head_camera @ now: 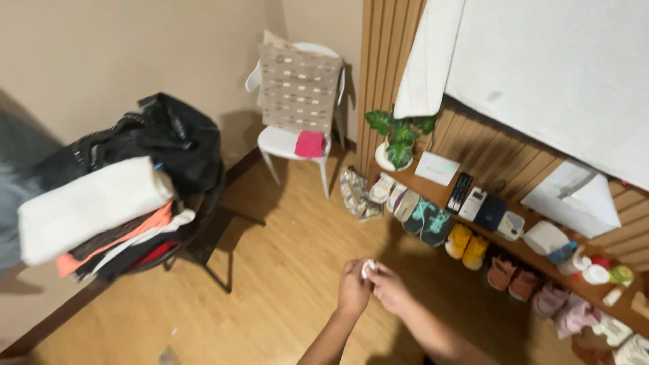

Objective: The person sits on the floor and wipes several shoe insoles with a white tissue. They handle a purple insole, a white insole, and a beige insole, wiping each one before placing them back on the shoe rack.

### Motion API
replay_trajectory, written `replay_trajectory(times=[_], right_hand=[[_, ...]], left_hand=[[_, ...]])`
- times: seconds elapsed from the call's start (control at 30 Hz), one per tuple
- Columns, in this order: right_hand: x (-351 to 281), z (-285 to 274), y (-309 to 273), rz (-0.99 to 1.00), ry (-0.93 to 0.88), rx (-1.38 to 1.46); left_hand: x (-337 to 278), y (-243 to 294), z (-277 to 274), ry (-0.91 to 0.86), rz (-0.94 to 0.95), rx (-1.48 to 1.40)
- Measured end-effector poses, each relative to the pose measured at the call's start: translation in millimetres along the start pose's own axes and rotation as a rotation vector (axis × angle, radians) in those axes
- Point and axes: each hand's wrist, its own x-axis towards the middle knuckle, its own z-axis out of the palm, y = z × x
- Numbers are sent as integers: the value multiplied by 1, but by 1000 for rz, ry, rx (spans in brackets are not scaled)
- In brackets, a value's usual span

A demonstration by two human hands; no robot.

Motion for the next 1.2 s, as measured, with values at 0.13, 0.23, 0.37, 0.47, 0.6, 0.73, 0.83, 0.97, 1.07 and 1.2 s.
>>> replay_trajectory(times=[0.13, 0.23, 0.37, 0.47, 0.6, 0.73, 0.83, 0.97, 1.07, 1.2], right_hand=[[-61, 46, -22, 14, -55, -216], [-116, 67, -36, 3, 49, -373], [-147, 82, -46, -3, -4, -403], [-160, 92, -46, 28, -42, -389], [-175, 106, -36, 43, -55, -378], [-170, 96, -22, 48, -70, -353], [-175, 93, -22, 45, -87, -353], [-189, 86, -31, 103, -160, -405], [-202, 87, -42, 161, -251, -511], [-207, 70, -45, 146, -330, -614]], left_hand=[[-36, 34, -33, -24, 79, 80], [-69, 62, -59, -125, 77, 75], [-87, 67, -84, -186, 163, 63], [-105, 92, -102, -144, 217, 99], [-119, 87, -112, -86, 257, 111], [-129, 79, -117, -72, 283, 134], [-133, 85, -124, -117, 294, 170], [-141, 86, -126, -275, 272, 364], [-147, 112, -134, -410, 277, 392], [-169, 140, -142, -472, 216, 352]])
